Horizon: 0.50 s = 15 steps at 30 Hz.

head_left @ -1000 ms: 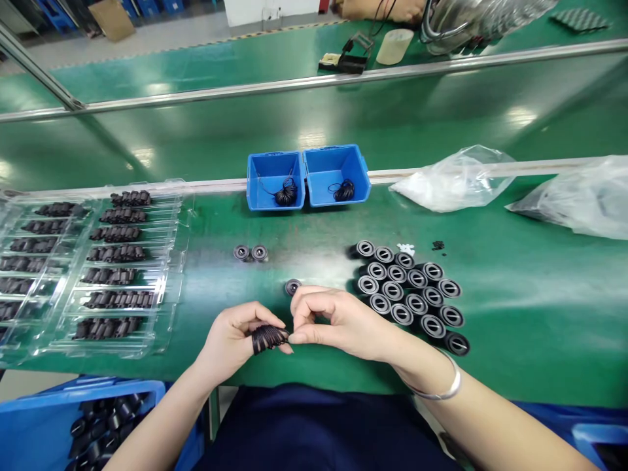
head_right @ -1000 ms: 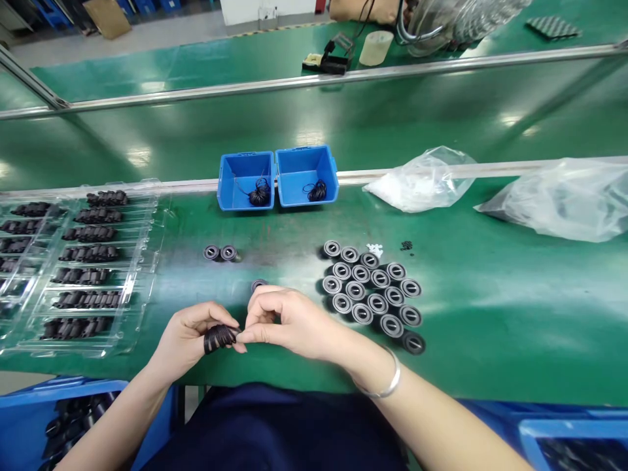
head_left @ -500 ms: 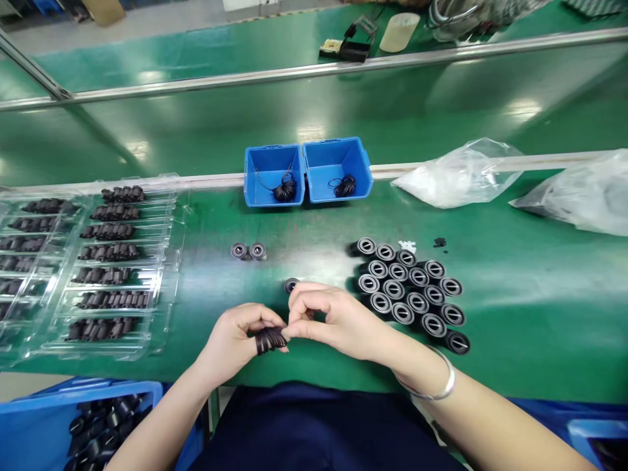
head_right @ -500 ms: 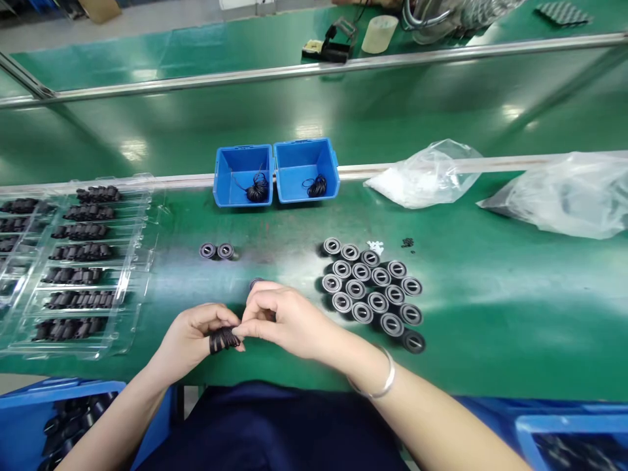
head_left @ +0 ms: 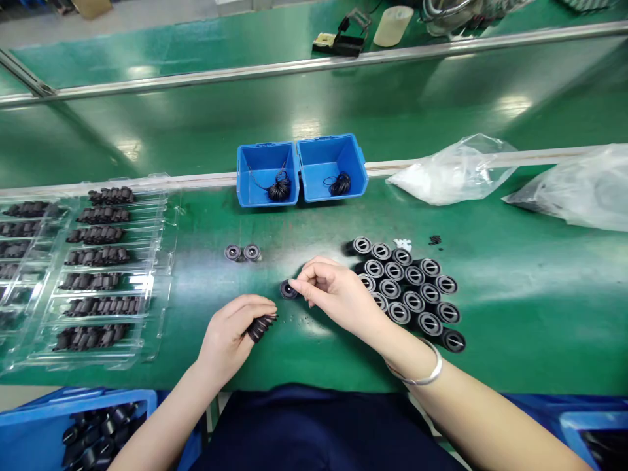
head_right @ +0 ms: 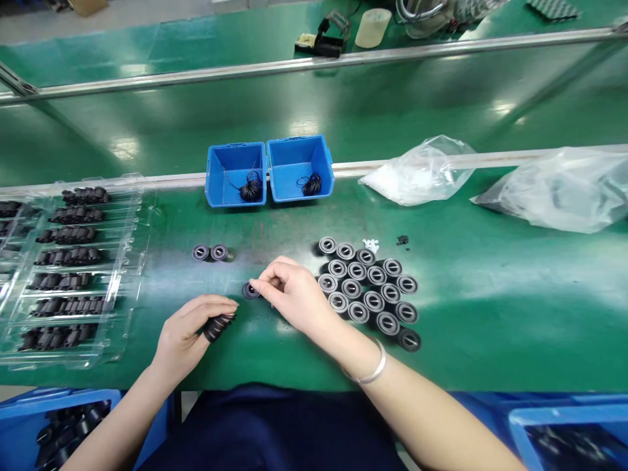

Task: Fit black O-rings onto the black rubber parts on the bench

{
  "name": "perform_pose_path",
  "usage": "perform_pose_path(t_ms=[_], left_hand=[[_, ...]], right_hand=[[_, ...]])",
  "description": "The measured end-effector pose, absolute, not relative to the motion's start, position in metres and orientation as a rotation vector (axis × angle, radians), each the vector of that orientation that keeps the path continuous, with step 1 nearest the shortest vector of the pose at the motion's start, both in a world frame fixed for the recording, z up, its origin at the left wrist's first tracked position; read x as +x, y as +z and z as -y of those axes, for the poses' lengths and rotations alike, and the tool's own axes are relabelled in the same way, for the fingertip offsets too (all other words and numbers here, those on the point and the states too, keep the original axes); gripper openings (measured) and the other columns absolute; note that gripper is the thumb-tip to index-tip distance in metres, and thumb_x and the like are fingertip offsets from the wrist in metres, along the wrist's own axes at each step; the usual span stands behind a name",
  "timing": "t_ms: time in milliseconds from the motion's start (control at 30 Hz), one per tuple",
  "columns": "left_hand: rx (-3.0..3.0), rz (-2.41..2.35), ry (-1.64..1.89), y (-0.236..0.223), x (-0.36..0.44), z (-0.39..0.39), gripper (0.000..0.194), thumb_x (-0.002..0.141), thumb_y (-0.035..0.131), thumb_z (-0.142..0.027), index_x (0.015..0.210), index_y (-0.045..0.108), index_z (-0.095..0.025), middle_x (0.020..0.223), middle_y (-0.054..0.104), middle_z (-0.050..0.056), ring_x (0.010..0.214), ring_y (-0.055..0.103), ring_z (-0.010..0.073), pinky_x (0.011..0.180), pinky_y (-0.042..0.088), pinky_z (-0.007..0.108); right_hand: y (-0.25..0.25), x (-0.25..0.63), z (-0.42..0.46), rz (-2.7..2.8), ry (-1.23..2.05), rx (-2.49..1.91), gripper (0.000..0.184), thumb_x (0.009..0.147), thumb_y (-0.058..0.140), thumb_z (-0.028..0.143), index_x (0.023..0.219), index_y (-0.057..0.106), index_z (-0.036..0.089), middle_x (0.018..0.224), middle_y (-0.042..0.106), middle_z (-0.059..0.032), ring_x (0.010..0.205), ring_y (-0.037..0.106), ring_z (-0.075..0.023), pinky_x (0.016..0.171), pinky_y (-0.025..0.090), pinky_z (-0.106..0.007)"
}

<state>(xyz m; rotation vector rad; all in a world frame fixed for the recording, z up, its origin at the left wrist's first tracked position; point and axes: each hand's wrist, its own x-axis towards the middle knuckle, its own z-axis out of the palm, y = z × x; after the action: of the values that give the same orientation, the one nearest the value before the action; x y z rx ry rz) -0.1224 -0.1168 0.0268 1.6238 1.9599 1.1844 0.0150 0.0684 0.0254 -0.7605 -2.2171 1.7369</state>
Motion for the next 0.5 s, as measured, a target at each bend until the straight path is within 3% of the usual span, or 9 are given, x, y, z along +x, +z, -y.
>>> perform_pose_path(t_ms=[300,500], left_hand=[[2.235,-1.989,0.922,0.017,-0.1181,0.1127,0.023,0.093,0.052,-0.003,0.111,0.066,-0.01,0.124,0.069,0.019,0.126,0.06,0.0264,0.105,0.051,0.043],[2.421,-2.033,0.681,0.0181,-0.1119,0.1089,0.021,0.094,0.055,-0.006,0.111,0.067,-0.007,0.129,0.067,0.018,0.131,0.056,0.0264,0.111,0.046,0.042]], right_hand=[[0.0204,0.0116,-0.069,2.271,1.637,-0.751,0.024,0.089,0.066,0.033,0.071,0.062,0.017,0.077,0.057,-0.0028,0.064,0.054,-0.0118,0.055,0.045,-0.024],[0.0171,0.0111,-0.0682,2.135,1.814,-0.764,0.028,0.089,0.065,0.038,0.073,0.058,0.017,0.091,0.062,-0.0062,0.06,0.058,-0.0092,0.052,0.051,-0.023]])
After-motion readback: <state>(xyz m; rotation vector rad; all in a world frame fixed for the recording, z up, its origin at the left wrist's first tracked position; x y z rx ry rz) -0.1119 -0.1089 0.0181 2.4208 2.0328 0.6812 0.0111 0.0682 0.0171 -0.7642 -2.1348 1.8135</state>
